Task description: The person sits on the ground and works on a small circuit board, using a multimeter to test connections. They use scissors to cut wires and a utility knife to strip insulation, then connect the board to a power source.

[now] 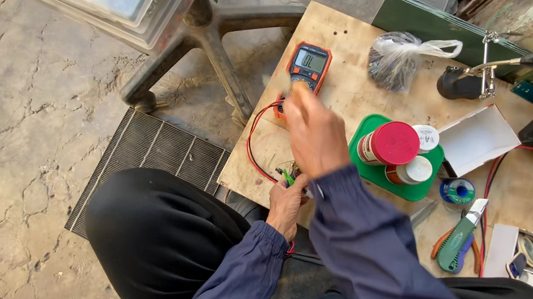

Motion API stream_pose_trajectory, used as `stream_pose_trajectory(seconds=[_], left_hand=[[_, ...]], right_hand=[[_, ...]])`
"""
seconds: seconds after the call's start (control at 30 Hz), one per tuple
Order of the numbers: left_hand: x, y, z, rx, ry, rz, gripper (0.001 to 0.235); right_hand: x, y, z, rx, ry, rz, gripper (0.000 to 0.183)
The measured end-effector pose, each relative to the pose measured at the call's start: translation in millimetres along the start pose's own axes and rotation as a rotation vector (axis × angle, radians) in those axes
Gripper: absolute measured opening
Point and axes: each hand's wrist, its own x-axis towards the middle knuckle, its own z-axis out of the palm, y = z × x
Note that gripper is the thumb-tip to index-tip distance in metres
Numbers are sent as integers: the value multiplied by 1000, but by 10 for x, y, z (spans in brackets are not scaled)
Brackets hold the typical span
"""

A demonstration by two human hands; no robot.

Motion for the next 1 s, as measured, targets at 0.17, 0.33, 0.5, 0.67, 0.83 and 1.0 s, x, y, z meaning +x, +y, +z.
stream_pose_trajectory(seconds=[0.17, 0.33, 0.5, 0.67, 0.83, 1.0], left_hand=[[-228, 276, 32, -44, -58, 149, 34], [-760, 767, -17, -132, -223, 266, 21], [-1138, 998, 200, -296, -479, 185, 19], [-1352, 1004, 421, -363, -607, 104, 29], [-1420, 1037, 533, -313, -605, 128, 29], [-1381, 979, 544, -280, -582, 143, 30]], right_hand=[[-1, -387, -534, -33, 55, -95, 34], [-554, 198, -1218, -236, 87, 66, 23], [-993, 192, -1517, -335, -166, 50, 81], [-1030, 408, -1660, -465, -120, -77, 87], [-997, 415, -1723, -315, -186, 113, 91], [-1076, 542, -1672, -80, -245, 347, 87]])
